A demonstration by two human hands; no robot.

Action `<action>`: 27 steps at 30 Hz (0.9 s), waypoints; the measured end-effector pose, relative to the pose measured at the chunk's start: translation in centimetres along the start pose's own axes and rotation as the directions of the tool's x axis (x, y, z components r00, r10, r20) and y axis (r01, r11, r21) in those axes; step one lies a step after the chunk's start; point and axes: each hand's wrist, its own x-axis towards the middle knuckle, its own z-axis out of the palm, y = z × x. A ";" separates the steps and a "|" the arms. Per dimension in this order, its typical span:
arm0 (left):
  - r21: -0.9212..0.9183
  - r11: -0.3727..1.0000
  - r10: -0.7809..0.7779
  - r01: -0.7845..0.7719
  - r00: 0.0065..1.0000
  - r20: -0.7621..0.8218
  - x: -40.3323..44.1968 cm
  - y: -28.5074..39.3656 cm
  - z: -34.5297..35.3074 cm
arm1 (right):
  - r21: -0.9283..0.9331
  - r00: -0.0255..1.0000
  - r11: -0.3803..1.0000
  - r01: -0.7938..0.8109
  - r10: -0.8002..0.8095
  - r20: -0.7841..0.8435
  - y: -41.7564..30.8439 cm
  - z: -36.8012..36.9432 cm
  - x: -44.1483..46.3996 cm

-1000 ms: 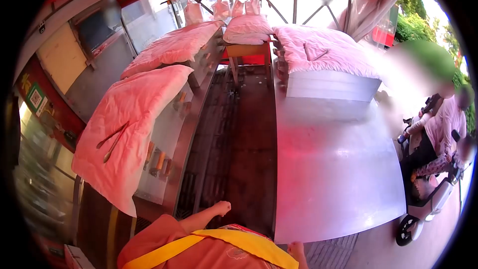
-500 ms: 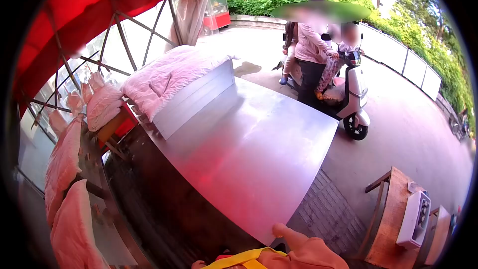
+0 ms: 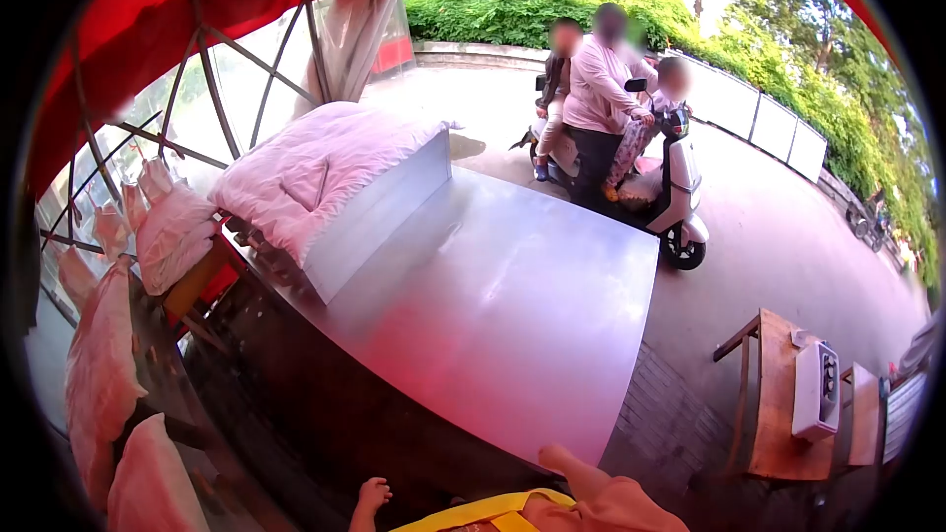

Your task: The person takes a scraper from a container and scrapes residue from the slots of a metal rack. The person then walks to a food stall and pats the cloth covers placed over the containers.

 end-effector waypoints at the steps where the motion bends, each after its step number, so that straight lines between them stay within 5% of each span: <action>1: 0.004 1.000 0.007 -0.007 1.000 0.000 1.1 0.2 -2.0 | 0.042 0.999 0.998 0.040 -0.041 0.032 -3.6 -0.9 0.0; 4: 0.040 0.998 -0.054 0.056 0.997 -0.047 2.8 0.2 -6.3 | 0.286 0.987 0.955 0.085 -0.120 0.108 -10.3 -1.0 1.3; 8: 0.075 0.989 -0.120 0.130 0.984 -0.131 0.0 1.3 -9.8 | 0.246 0.980 0.969 -0.013 -0.037 0.198 -14.4 -1.3 3.7; 10: -0.200 0.941 -0.279 0.272 0.960 -0.009 3.7 -5.2 -9.2 | 0.231 0.976 0.973 -0.025 -0.026 0.216 -14.9 -1.7 4.7; 13: -0.196 0.929 -0.322 0.313 0.947 -0.013 2.5 -10.3 -7.5 | -0.122 0.960 0.984 0.130 -0.093 0.265 -15.8 -2.6 7.0; 14: -0.192 0.920 -0.347 0.342 0.938 0.009 2.0 -10.8 -7.4 | -0.387 0.914 0.847 0.364 -0.245 0.323 -16.1 -2.5 8.3; 16: -0.203 0.903 -0.380 0.378 0.924 0.029 1.5 -11.0 -8.1 | -0.706 0.729 0.255 0.661 -0.442 0.523 -15.8 -0.6 14.0; 19: -0.249 0.879 -0.412 0.406 0.911 0.031 1.9 -10.2 -9.8 | -0.408 0.853 0.797 0.446 -0.240 0.464 -21.4 -1.7 19.6; 21: -0.281 0.870 -0.419 0.405 0.908 0.008 2.5 -9.1 -11.7 | -0.219 0.906 0.934 0.283 -0.185 0.381 -25.9 -1.8 23.2; 27: -0.399 0.881 -0.340 0.254 0.926 -0.162 8.3 -4.5 -19.5 | 0.005 0.865 0.890 0.456 -0.445 0.232 -39.3 -6.0 25.5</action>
